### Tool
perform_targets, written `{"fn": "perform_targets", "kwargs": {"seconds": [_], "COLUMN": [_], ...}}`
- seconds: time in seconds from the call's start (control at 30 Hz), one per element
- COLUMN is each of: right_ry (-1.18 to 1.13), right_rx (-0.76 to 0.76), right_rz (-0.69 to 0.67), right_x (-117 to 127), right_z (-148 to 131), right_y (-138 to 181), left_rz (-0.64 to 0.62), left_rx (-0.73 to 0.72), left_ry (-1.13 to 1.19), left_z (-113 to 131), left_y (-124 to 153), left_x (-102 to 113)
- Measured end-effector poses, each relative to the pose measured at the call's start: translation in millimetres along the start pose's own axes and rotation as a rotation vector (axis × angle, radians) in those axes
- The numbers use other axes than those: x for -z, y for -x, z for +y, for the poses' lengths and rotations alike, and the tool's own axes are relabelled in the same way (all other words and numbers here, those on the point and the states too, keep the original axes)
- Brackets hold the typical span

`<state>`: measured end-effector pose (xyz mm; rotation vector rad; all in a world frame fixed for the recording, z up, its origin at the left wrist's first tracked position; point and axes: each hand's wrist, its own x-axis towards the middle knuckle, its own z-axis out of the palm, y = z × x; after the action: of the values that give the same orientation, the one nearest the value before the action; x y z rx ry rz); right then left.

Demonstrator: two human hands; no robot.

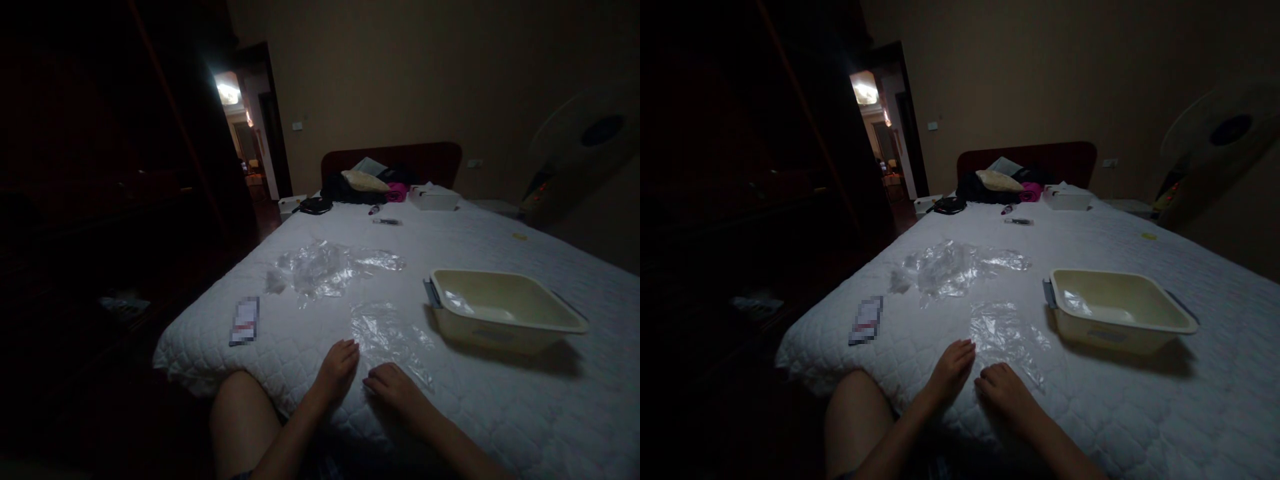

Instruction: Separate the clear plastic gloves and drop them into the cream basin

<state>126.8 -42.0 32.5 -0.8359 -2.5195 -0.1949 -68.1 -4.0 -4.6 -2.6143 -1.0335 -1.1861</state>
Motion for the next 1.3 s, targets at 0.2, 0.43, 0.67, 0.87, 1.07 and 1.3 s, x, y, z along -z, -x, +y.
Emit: {"fn": "perform_targets", "kwargs": {"seconds": [0.2,0.43,0.67,0.87,1.07,1.3], "right_ry": [0.009,-0.213,-0.602,-0.698,-0.663,-0.458], "right_rx": [0.005,-0.193,-0.631,-0.696,-0.69,-0.675], "right_rz": [0.125,0.094,0.099,0.142,0.144,0.148], "right_x": [2.3,4.3,-3.8,-8.4,-18.9,-27.5], "right_z": [2.9,15.9,32.3,46.6,54.4,55.4], "right_y": [-5.0,-13.8,-33.6,-42.2,-44.3,-42.9], "left_rz": [-0.002,-0.026,-0.015,-0.029,-0.015,-0.012], "left_rx": [-0.003,0.012,-0.004,0.007,0.005,-0.006], "left_ry": [0.026,0.022,-0.001,-0.011,-0.02,-0.01], "left_z": [0.5,1.6,-0.8,0.7,2.8,1.4], "left_y": [-0.5,-1.8,0.6,-1.0,-2.5,-1.1], "left_x": [1.7,2.1,-0.7,0.4,2.1,2.3]}}
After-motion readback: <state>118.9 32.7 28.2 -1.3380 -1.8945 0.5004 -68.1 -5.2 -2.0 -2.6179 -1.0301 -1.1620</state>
